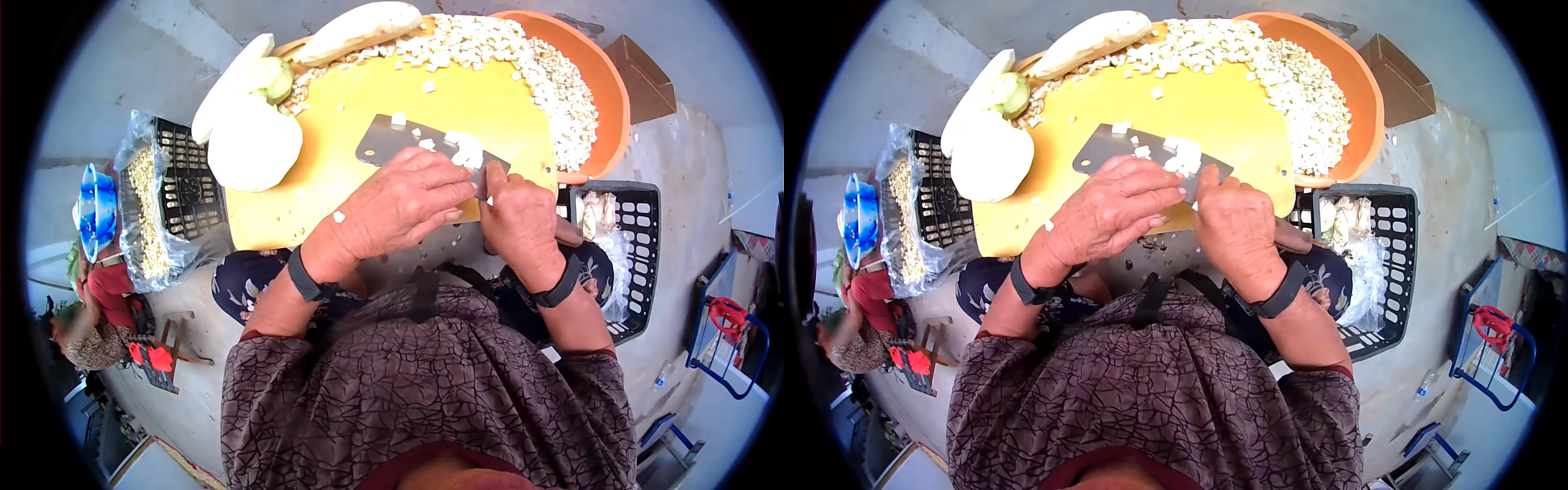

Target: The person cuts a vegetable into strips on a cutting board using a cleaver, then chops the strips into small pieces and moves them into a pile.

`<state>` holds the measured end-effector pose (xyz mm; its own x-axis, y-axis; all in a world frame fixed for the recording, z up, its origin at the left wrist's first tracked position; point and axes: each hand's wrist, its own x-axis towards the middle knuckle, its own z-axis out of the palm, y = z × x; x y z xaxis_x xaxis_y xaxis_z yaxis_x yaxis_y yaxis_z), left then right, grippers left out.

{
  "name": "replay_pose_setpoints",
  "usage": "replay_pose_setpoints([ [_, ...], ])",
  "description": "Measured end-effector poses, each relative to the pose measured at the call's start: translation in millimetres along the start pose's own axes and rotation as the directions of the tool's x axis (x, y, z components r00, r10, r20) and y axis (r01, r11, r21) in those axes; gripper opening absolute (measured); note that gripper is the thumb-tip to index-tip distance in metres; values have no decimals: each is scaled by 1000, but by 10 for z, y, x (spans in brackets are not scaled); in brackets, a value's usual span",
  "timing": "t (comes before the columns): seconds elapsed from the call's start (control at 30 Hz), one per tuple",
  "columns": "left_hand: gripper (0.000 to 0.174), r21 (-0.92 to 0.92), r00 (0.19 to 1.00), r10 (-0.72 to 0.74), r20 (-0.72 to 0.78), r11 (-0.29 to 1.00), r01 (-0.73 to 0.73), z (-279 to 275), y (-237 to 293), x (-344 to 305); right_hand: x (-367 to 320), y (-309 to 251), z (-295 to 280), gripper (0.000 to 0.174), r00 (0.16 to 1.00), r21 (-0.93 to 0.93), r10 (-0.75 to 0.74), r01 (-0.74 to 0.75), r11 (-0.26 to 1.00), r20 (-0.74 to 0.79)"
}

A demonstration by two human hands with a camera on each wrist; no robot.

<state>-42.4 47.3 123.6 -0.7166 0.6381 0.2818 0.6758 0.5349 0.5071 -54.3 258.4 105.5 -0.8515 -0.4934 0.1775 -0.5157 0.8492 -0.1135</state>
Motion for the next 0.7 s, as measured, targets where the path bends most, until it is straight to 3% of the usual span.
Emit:
replay_pose_setpoints([
  [0.17,51,21,976,23,215,999,-28,-41,-60,246,-9,82,7,8,999,-3,0,0,1000,-42],
  [0.37,55,96,911,18,413,993,-63,-64,-245,531,-20,153,6,7,996,32,42,-39,999,-76],
  [0.47,60,149,895,-46,444,989,-23,-35,-426,654,-36,176,-22,7,996,69,62,-57,996,-68],
  [0.6,64,263,806,-197,558,963,54,-204,-655,809,-37,194,-53,6,992,76,109,-105,992,-58],
  [0.63,63,357,780,-276,562,931,72,-282,-674,846,-49,200,-49,6,990,94,126,-120,988,-65],
  [0.7,58,550,818,-336,467,834,29,-424,-748,848,-52,231,-33,7,985,128,153,-143,982,-80],
])
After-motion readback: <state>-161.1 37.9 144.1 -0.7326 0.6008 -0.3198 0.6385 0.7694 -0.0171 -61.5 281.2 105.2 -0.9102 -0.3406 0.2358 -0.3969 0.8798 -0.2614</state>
